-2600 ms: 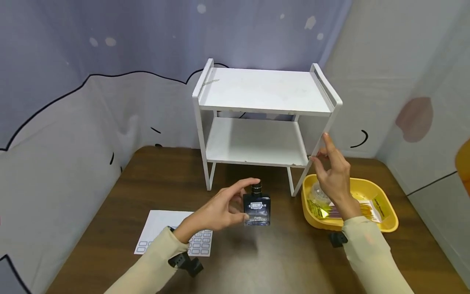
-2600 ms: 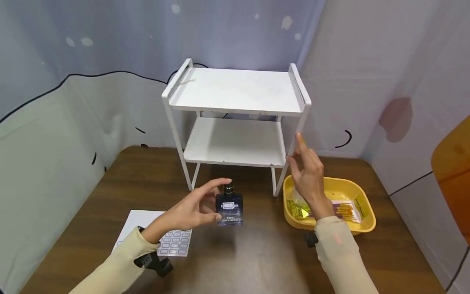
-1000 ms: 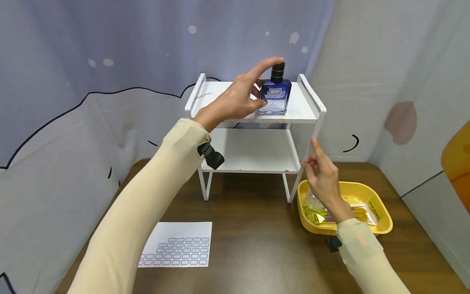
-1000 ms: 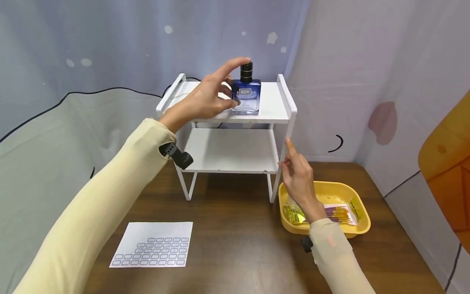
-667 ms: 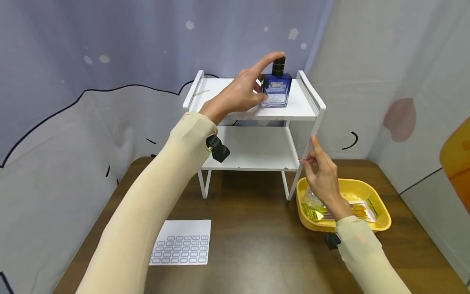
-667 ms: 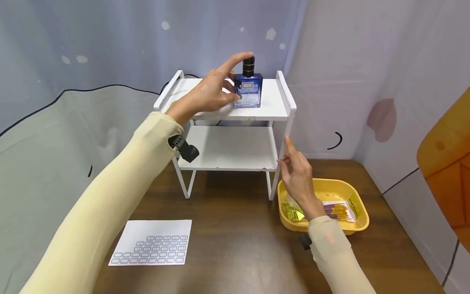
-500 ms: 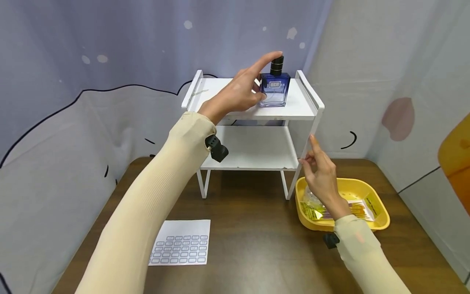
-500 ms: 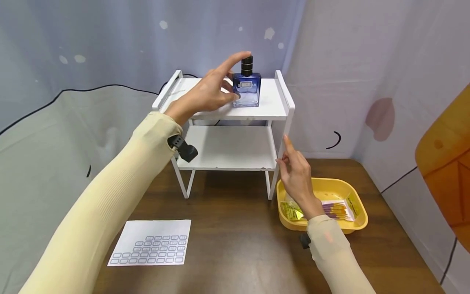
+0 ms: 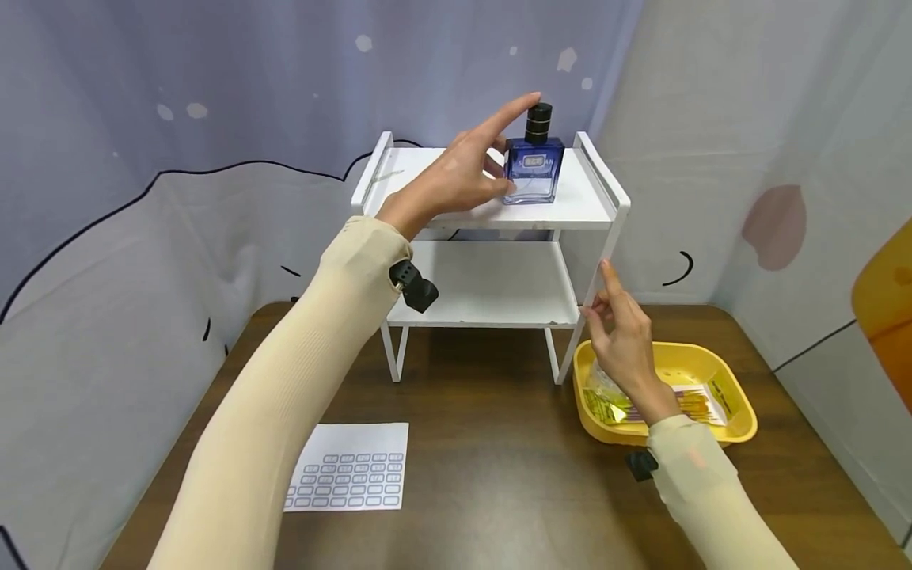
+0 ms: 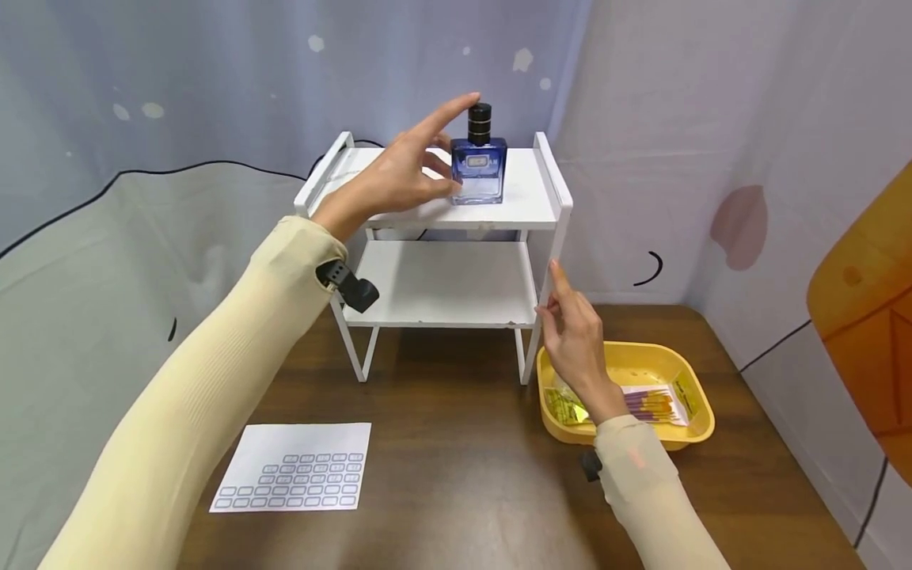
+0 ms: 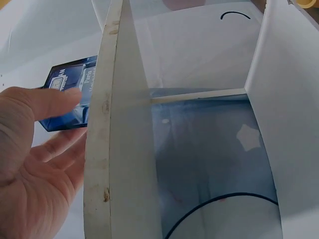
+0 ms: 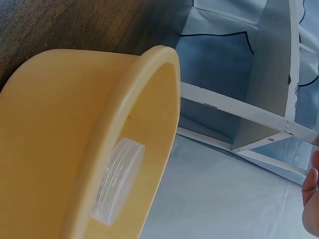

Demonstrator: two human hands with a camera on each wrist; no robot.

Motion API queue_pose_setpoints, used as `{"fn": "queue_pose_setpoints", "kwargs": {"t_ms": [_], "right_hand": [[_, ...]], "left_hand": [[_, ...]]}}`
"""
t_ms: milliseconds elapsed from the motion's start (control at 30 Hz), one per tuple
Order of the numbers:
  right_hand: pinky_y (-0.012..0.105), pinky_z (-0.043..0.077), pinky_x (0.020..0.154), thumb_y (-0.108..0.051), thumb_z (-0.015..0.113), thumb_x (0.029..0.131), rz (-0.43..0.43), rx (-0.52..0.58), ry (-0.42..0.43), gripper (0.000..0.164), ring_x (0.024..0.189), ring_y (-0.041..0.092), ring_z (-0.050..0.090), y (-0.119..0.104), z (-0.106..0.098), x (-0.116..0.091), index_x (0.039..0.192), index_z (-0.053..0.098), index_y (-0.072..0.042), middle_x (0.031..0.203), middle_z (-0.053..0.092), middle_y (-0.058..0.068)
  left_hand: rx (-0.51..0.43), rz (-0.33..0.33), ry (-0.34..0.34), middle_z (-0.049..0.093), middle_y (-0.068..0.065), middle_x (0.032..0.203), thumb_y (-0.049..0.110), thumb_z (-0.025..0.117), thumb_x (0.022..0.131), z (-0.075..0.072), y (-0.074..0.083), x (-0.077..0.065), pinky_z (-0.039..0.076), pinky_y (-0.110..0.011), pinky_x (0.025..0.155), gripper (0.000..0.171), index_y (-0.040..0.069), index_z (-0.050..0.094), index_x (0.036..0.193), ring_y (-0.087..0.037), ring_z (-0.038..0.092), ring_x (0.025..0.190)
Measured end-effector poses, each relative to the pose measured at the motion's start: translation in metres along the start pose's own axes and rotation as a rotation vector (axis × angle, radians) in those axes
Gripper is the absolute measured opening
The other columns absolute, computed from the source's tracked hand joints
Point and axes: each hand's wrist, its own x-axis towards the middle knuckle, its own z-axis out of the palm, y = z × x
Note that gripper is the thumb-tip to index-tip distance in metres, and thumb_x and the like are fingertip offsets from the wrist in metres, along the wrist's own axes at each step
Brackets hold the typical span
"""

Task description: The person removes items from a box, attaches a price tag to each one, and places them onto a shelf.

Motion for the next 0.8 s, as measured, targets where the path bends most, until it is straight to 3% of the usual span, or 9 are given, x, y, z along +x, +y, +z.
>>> {"fn": "queue_pose_setpoints", "kwargs": {"t_ms": [233,367,500,633,800], "right_hand": [[0.021,0.046,0.068,0.014,0.069,0.083,0.009,-0.010,-0.008,0.084,0.069,0.029,0.058,0.000,-0.003,-0.001,0.155,0.037,-0.016,0.083,0.062,0.020],[0.022,0.046,0.067,0.015,0.070,0.082,0.004,-0.003,0.004,0.085,0.069,0.029,0.057,0.000,-0.003,-0.001,0.155,0.037,-0.017,0.083,0.062,0.019],[0.019,0.045,0.069,0.014,0.071,0.082,-0.012,0.010,0.013,0.085,0.070,0.030,0.058,0.000,-0.001,0.000,0.154,0.038,-0.017,0.084,0.063,0.019],[0.017,0.045,0.073,0.012,0.074,0.081,-0.011,0.024,0.014,0.083,0.075,0.031,0.060,0.000,-0.003,-0.001,0.153,0.040,-0.014,0.088,0.066,0.019],[0.025,0.047,0.073,0.011,0.078,0.077,0.009,0.015,0.014,0.081,0.081,0.033,0.063,0.003,-0.013,-0.003,0.149,0.044,-0.008,0.094,0.069,0.020]], "left_hand": [[0.032,0.018,0.029,0.047,-0.015,0.144,0.003,0.074,0.086,0.001,0.002,-0.001,0.055,-0.026,0.088,0.106,0.038,0.007,0.160,-0.022,0.063,0.117],[0.057,0.083,0.118,0.043,-0.010,0.148,0.008,0.077,0.086,-0.002,0.007,-0.005,0.053,-0.028,0.094,0.103,0.035,0.011,0.160,-0.019,0.052,0.131],[0.065,0.198,0.266,0.043,-0.007,0.147,0.013,0.077,0.086,-0.006,0.012,-0.014,0.048,-0.027,0.100,0.092,0.025,0.022,0.159,-0.011,0.042,0.136],[0.049,0.363,0.408,0.048,-0.009,0.142,0.013,0.077,0.086,-0.006,0.017,-0.027,0.046,-0.023,0.097,0.079,0.012,0.035,0.153,-0.010,0.044,0.133],[0.027,0.534,0.493,0.054,-0.016,0.134,0.013,0.075,0.087,0.005,0.024,-0.046,0.048,-0.024,0.092,0.064,0.001,0.047,0.143,-0.016,0.051,0.127]]}}
